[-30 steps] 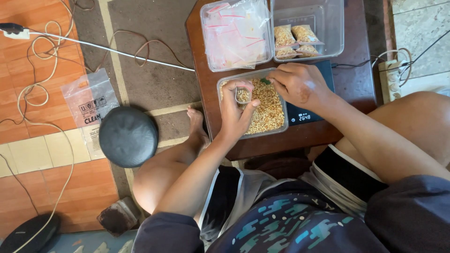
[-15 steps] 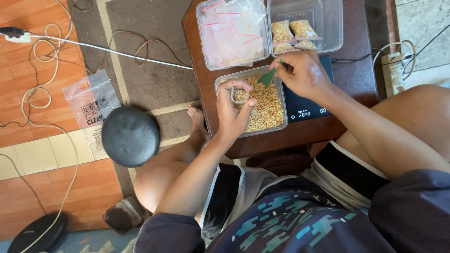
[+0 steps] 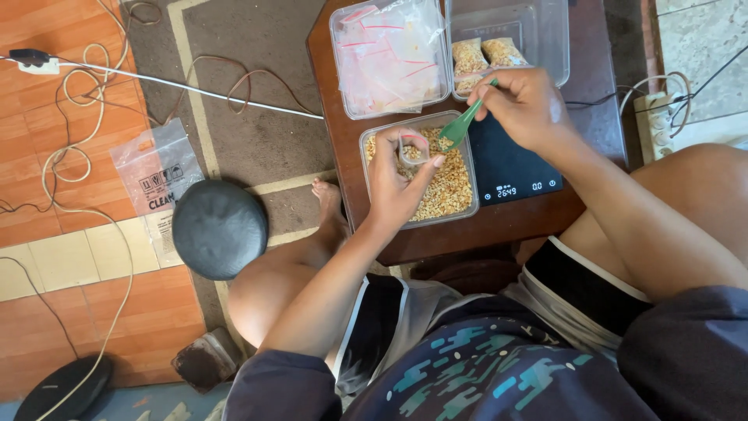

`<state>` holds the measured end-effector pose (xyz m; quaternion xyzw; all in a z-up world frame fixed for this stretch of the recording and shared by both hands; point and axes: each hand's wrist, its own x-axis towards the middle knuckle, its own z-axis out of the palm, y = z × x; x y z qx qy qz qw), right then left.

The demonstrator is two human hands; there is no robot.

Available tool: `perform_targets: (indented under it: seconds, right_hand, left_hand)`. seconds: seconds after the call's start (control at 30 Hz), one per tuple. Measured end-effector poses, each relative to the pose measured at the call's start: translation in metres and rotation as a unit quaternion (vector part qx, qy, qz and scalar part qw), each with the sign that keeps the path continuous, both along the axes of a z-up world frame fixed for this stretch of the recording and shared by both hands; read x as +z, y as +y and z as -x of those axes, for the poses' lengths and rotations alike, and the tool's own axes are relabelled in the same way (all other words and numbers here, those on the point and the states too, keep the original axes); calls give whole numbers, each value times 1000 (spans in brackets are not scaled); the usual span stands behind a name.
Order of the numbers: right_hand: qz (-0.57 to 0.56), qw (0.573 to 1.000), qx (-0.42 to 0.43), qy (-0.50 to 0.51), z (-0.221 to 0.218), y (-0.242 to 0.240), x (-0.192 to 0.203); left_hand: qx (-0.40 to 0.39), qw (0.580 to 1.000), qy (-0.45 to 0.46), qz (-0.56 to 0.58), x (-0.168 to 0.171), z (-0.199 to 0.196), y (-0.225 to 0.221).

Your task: Packaging grains by scooping them into a container, weighing them on a scale, and pouring them into small plastic bags.

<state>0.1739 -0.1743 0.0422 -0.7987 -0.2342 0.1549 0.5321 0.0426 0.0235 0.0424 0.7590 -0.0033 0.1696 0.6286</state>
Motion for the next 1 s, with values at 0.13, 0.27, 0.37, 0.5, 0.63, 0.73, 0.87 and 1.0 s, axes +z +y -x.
perform_targets:
  seconds: [0.13, 0.27, 0.37, 0.5, 0.63, 0.73, 0.87, 1.0]
  right_hand:
    - [-63, 997, -22, 25, 1, -9, 9]
    - [-121, 989, -77, 27, 9, -15, 34]
    - [-124, 990, -64, -8, 19, -17, 45]
    - [-108, 989, -26, -95, 28, -13, 51]
    - [-104, 977, 7, -187, 31, -8, 60]
    - [-127, 953, 14, -275, 30, -3, 62]
    - [-133, 929, 24, -346, 29, -7, 59]
    - [-130, 923, -37, -361, 9, -24, 36]
  left_hand:
    - [-2, 1000, 2, -2, 5, -4, -6]
    - [-20, 999, 21, -17, 4, -9, -10]
    - [-53, 998, 15, -29, -1, -14, -12]
    - [-86, 995, 25, -43, -9, -17, -13]
    - [-106, 994, 15, -7, -14, -18, -14]
    - [-128, 990, -22, 55, -23, -20, -15]
    - [-116, 991, -39, 61, -30, -22, -13]
    - [-98, 992, -51, 62, -19, -29, -8]
